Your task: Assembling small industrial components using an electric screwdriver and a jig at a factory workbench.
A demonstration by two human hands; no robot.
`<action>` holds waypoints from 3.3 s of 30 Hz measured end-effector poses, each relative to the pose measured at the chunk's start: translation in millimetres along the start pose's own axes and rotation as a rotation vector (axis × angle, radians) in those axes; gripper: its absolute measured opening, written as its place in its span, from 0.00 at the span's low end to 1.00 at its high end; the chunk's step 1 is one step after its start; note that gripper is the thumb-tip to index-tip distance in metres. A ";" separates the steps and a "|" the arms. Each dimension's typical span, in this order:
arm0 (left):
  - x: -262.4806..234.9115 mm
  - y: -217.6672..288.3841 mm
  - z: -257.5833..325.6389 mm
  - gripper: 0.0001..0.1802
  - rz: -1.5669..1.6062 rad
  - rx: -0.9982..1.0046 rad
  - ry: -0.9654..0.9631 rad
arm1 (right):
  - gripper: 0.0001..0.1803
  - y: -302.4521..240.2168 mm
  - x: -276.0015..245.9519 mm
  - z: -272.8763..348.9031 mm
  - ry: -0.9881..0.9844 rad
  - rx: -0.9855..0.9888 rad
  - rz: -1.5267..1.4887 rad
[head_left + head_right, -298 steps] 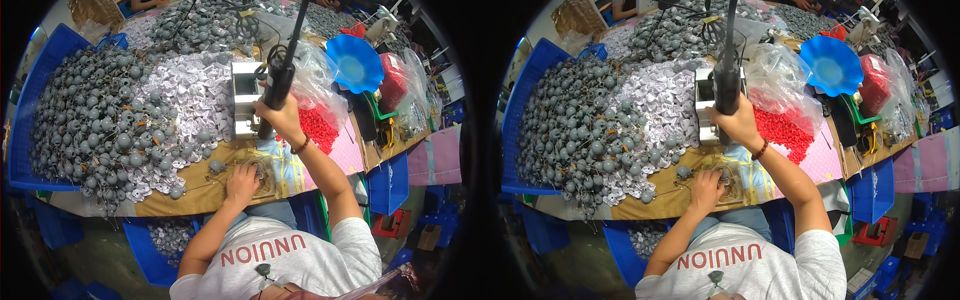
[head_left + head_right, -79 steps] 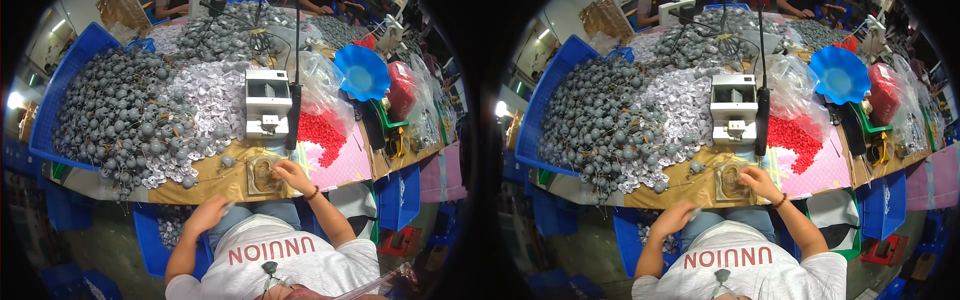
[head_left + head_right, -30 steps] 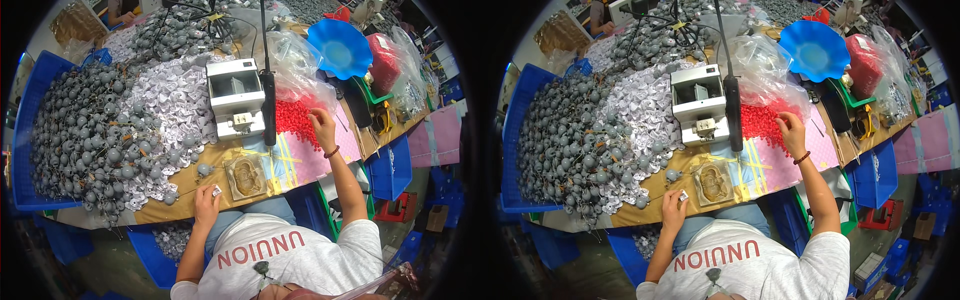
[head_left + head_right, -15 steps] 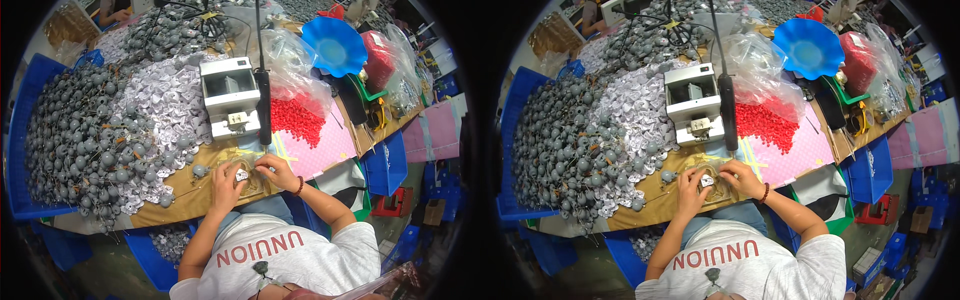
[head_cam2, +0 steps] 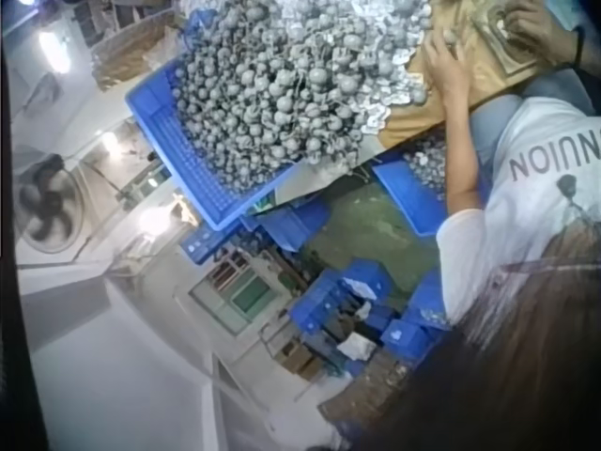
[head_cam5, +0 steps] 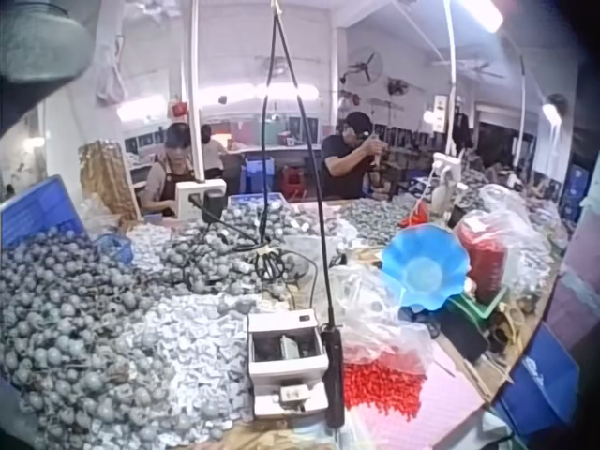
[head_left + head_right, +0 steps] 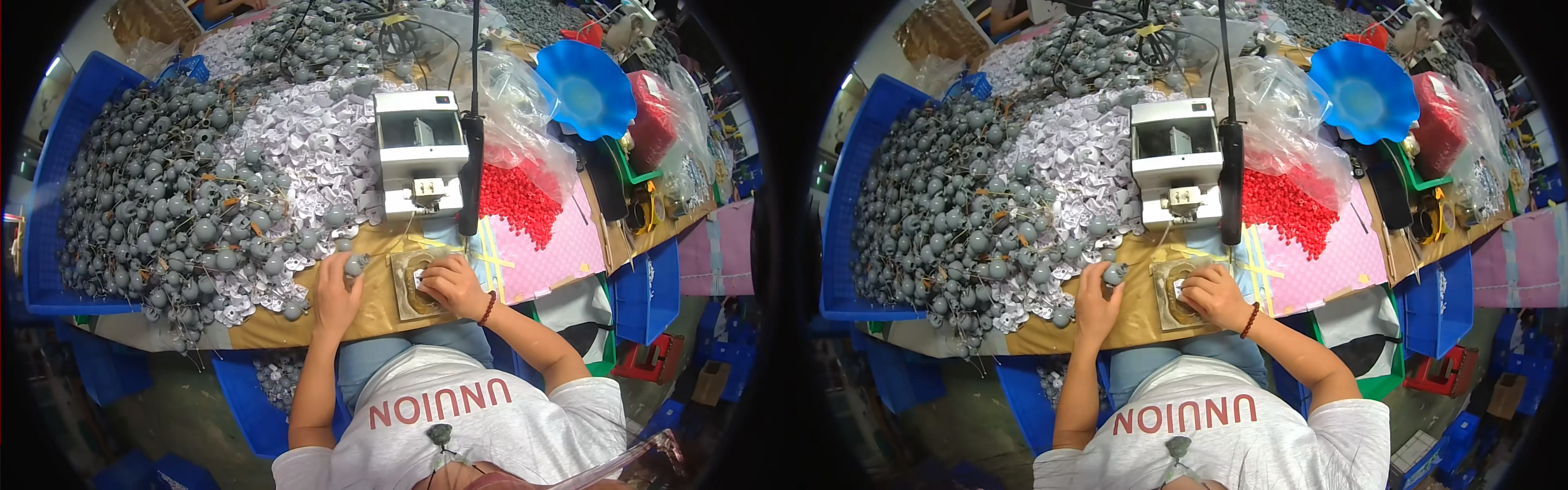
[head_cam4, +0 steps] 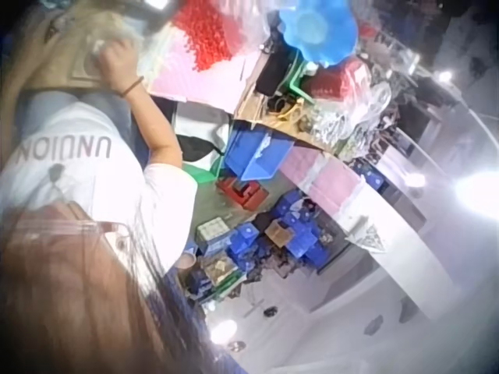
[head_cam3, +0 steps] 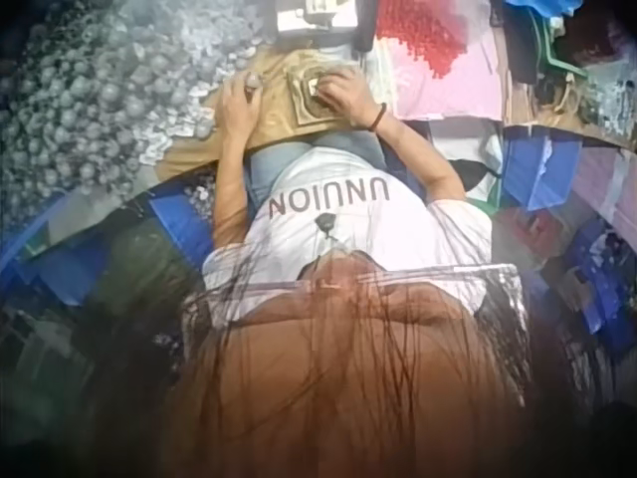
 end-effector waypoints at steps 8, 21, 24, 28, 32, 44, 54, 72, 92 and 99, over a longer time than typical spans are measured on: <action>-43.6 61.7 13.7 0.27 0.728 0.033 0.041 | 0.16 -5.1 0.6 9.7 -0.061 0.065 0.047; -21.8 104.5 18.1 0.33 1.018 0.184 -0.192 | 0.19 -40.7 -65.7 -30.6 -0.385 0.227 -1.224; -15.8 91.8 14.5 0.27 0.854 0.229 -0.154 | 0.17 -31.0 -61.4 -21.8 -0.548 0.434 -1.378; 0.8 70.2 21.5 0.26 0.524 0.278 -0.157 | 0.14 -21.1 -55.5 -13.0 -0.585 0.635 -1.350; 22.3 62.8 34.2 0.26 0.398 0.223 -0.312 | 0.11 -16.4 -41.3 0.7 -0.480 0.594 -0.951; 32.4 56.6 39.5 0.24 0.623 0.100 -0.599 | 0.12 -12.7 -27.1 0.4 -0.255 0.244 -0.241; 60.3 63.6 32.4 0.19 0.376 0.029 -0.145 | 0.17 -2.2 -20.6 -4.3 -0.231 0.004 0.054; 61.0 75.0 29.2 0.30 -0.128 0.165 -0.160 | 0.23 -14.8 -19.8 8.8 -0.406 0.059 0.184; 74.3 62.4 26.0 0.25 -0.210 0.269 -0.180 | 0.20 32.3 -11.3 51.2 0.114 0.504 -0.337; 72.8 62.8 24.9 0.24 -0.195 0.269 -0.185 | 0.09 49.8 -14.2 34.4 0.088 0.921 -1.382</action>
Point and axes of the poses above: each hand's wrist, its own z-axis away from the middle knuckle, its own x-axis out of the palm, y = z × x, the point moved 1 cm from there along -z, towards the middle knuckle, and after that the axes turned 9 degrees about -y, right-handed, at the moved point
